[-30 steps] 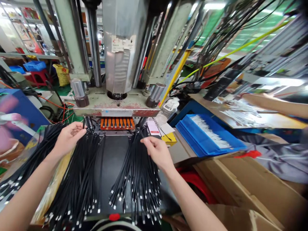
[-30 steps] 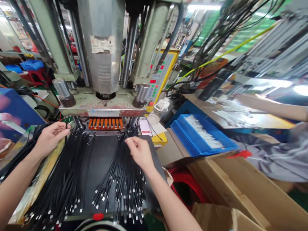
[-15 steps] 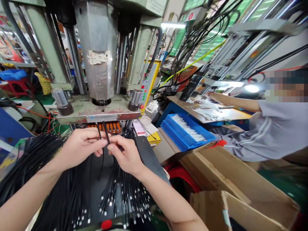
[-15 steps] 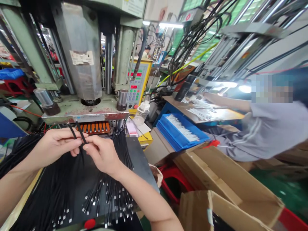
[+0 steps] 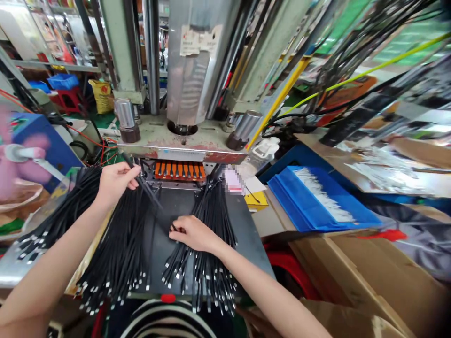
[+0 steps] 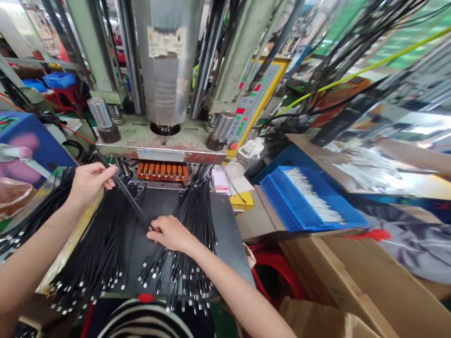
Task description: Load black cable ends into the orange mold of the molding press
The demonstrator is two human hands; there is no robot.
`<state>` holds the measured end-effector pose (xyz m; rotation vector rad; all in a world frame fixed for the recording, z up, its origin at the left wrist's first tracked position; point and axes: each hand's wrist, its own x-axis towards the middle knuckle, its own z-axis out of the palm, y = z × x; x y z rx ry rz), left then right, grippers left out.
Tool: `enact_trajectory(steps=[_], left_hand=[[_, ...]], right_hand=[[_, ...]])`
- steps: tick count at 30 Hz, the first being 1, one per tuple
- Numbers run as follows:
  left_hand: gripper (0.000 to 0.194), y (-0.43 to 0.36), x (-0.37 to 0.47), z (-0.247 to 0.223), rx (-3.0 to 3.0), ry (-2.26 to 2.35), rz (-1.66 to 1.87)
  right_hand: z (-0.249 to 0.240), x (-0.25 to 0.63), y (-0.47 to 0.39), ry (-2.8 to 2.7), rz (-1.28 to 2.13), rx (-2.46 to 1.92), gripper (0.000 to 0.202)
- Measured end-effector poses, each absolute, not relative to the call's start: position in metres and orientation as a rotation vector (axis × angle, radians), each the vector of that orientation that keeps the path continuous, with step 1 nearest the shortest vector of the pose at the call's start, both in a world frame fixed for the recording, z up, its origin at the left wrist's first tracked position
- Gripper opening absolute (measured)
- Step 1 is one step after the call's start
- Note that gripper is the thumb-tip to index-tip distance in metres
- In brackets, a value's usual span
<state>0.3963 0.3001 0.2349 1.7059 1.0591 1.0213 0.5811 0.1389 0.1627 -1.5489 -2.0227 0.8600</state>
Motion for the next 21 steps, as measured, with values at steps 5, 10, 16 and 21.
enact_trajectory(steps=[5,10,16,21], left_hand=[[0.029,0.335,0.346,0.179,1.586,1.328,0.967],[0.027,0.347,0.335,0.145,1.489,1.456,0.953],[0.032,0.351,0.332,0.128,1.735,1.635,0.918],[0.074,0.348,0.33,0.13,1.847,1.784,0.918]], right_hand=[[0.146,0.578,0.129,-2.152,0.678,-1.858,0.013],[0.149,0.546,0.12,-2.451,0.367,-1.765,0.014],[0.151,0.499,0.126,-2.707,0.41,-1.442,0.022],[0.167,0.527,0.175,-2.568,0.718,-1.469,0.017]])
